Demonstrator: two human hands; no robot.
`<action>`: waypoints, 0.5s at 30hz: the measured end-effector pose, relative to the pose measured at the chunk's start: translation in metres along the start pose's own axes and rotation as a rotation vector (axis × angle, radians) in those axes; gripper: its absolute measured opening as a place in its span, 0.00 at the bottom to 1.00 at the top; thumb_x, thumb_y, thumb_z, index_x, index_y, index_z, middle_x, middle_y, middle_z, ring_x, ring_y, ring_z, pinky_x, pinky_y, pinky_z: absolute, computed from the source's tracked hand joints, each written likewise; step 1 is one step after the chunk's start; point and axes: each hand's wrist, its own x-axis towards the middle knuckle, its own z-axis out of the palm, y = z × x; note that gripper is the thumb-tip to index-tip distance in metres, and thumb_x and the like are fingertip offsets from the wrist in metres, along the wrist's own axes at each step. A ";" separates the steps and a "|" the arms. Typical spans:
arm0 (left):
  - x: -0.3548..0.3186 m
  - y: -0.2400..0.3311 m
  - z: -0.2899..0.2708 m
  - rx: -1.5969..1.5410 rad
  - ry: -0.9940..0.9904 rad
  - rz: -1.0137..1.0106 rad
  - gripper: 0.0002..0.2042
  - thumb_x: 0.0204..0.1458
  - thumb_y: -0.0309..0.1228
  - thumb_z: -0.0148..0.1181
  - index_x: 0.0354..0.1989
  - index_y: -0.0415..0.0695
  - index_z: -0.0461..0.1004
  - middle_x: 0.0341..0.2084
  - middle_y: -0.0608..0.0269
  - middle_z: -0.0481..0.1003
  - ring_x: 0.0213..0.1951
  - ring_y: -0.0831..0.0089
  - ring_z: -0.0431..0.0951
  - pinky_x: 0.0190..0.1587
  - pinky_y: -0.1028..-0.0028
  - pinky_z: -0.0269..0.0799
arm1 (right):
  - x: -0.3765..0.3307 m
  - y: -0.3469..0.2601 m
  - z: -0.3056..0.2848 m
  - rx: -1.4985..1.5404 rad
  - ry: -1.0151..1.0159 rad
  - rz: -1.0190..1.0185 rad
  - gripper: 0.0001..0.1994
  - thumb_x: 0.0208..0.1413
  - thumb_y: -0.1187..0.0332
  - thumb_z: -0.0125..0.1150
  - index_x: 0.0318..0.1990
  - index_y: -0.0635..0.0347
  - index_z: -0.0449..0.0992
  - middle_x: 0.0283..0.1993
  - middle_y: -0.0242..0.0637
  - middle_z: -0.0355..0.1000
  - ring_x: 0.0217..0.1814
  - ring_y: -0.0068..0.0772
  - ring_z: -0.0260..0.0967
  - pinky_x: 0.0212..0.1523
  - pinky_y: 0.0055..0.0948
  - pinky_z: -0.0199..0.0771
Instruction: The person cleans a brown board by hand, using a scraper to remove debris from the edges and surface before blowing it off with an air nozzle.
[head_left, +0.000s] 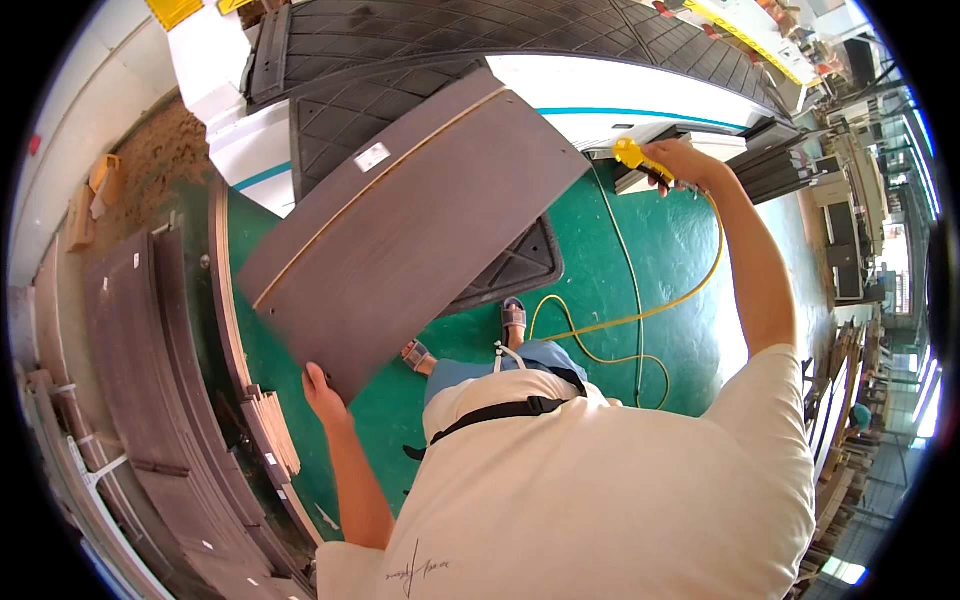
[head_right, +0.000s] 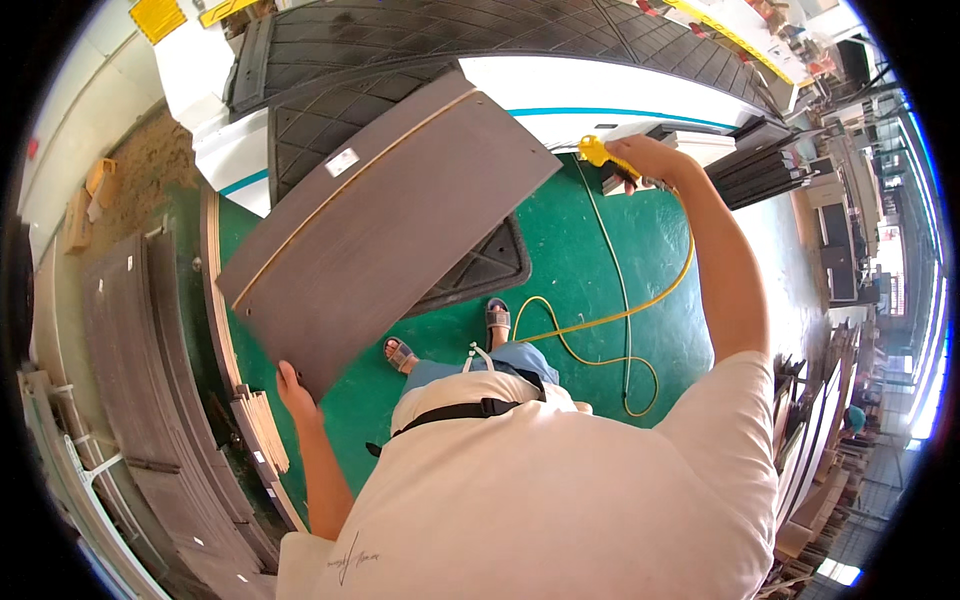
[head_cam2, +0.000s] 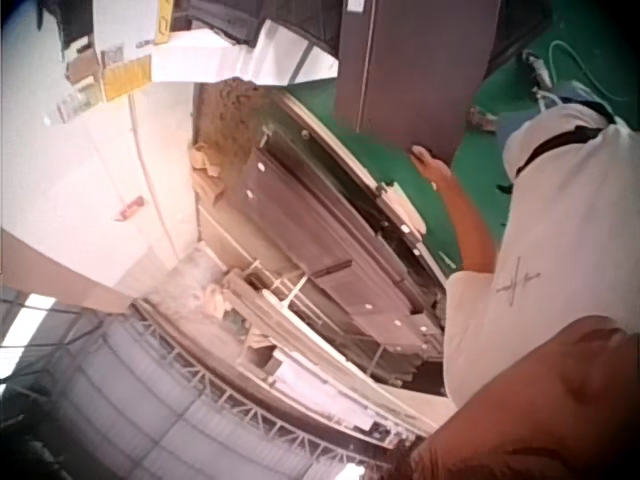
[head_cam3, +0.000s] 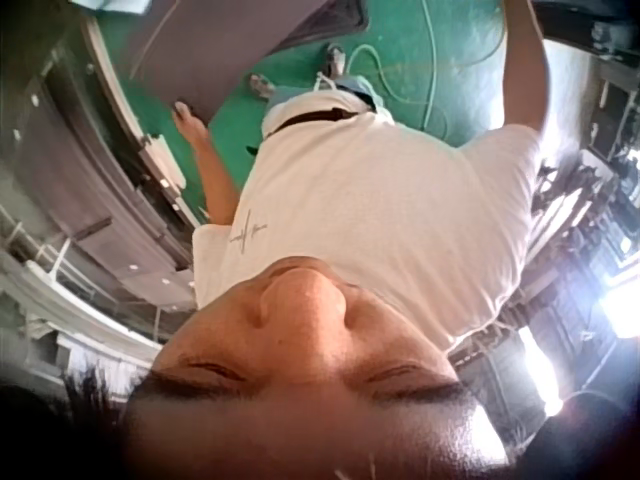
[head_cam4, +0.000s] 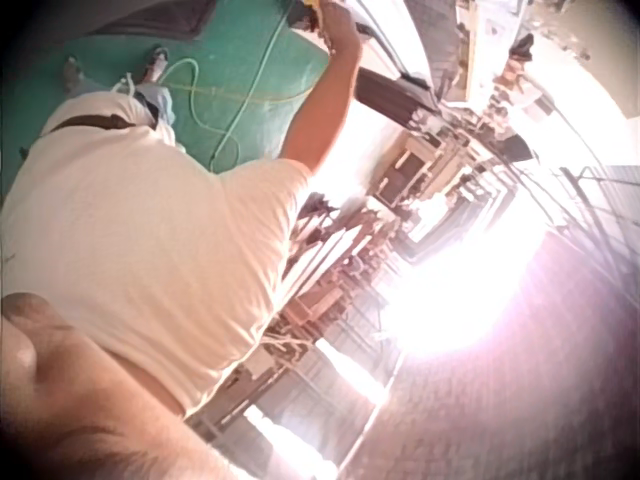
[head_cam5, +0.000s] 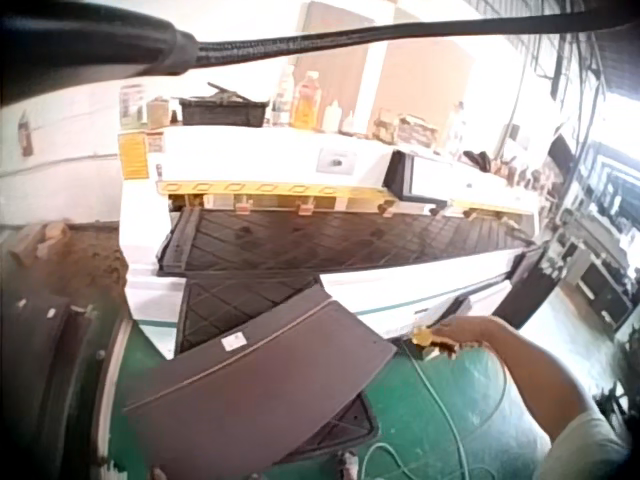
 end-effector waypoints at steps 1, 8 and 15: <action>-0.016 -0.007 0.006 0.037 0.046 0.004 0.26 0.69 0.52 0.53 0.55 0.36 0.71 0.42 0.63 0.73 0.43 0.70 0.73 0.49 0.68 0.72 | 0.005 0.014 0.000 0.018 -0.008 -0.022 0.24 0.73 0.49 0.41 0.60 0.57 0.74 0.30 0.31 0.76 0.24 0.21 0.75 0.21 0.21 0.66; -0.129 -0.118 0.113 0.247 0.205 -0.011 0.27 0.71 0.53 0.45 0.52 0.36 0.71 0.49 0.50 0.75 0.48 0.62 0.74 0.52 0.63 0.73 | -0.014 0.029 0.057 0.142 -0.472 -0.079 0.25 0.75 0.46 0.38 0.63 0.53 0.71 0.32 0.31 0.75 0.30 0.21 0.76 0.22 0.25 0.73; -0.173 -0.074 0.233 0.732 -0.249 0.028 0.24 0.62 0.44 0.64 0.56 0.37 0.70 0.60 0.42 0.70 0.57 0.51 0.74 0.52 0.59 0.73 | -0.035 0.003 0.089 -0.398 -0.696 -0.486 0.25 0.76 0.50 0.38 0.70 0.50 0.68 0.39 0.39 0.79 0.34 0.31 0.77 0.35 0.30 0.77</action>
